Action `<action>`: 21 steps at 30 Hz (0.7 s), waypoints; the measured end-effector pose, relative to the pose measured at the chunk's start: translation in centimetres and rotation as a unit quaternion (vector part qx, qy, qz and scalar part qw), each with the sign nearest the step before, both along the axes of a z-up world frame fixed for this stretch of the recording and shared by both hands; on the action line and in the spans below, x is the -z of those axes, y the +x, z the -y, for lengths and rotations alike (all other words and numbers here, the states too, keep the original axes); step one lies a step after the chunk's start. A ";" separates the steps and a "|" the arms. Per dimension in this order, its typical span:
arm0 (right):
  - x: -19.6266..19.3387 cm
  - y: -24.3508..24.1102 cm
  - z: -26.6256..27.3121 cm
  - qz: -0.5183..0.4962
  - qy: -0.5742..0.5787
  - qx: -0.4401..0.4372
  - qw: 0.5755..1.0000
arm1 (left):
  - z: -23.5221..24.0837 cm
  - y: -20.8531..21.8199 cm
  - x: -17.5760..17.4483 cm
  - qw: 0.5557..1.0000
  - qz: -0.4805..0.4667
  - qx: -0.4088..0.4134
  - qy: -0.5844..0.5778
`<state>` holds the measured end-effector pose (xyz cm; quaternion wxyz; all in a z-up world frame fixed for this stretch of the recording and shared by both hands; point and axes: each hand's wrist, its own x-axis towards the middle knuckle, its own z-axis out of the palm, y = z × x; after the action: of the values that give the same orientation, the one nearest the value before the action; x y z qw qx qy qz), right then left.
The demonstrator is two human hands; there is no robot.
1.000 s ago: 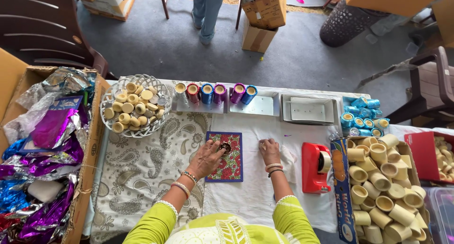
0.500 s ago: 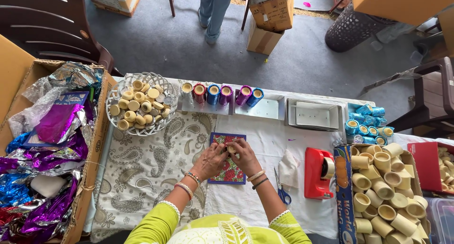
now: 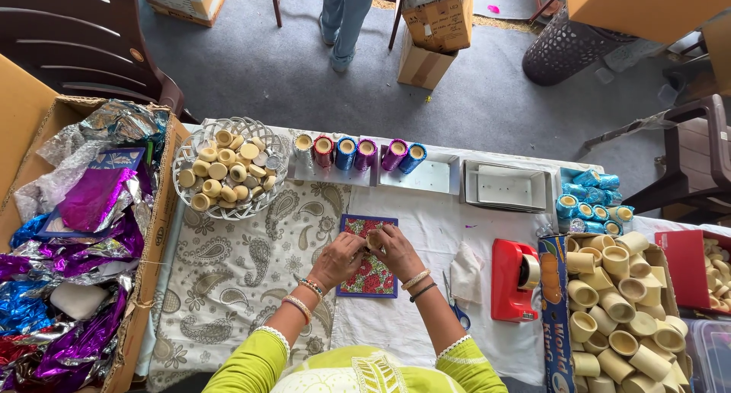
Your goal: The person wraps small beige cups with shiny metallic foil sheets. They pick up a cup, place it on a sheet of foil, and fold the foil around the cup to cover it. The wrapped cups are then placed into a tray on the table.
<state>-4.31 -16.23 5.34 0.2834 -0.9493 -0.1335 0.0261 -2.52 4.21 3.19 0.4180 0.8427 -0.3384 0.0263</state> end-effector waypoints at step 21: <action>0.0 -0.5 -0.6 -0.003 -0.036 0.035 0.999 | 0.1 -0.3 -0.8 0.978 0.122 0.016 0.172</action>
<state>-4.85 -15.59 5.34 0.2504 -0.9628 -0.0983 0.0239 -2.84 4.14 3.94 0.2233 0.8869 -0.3994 0.0635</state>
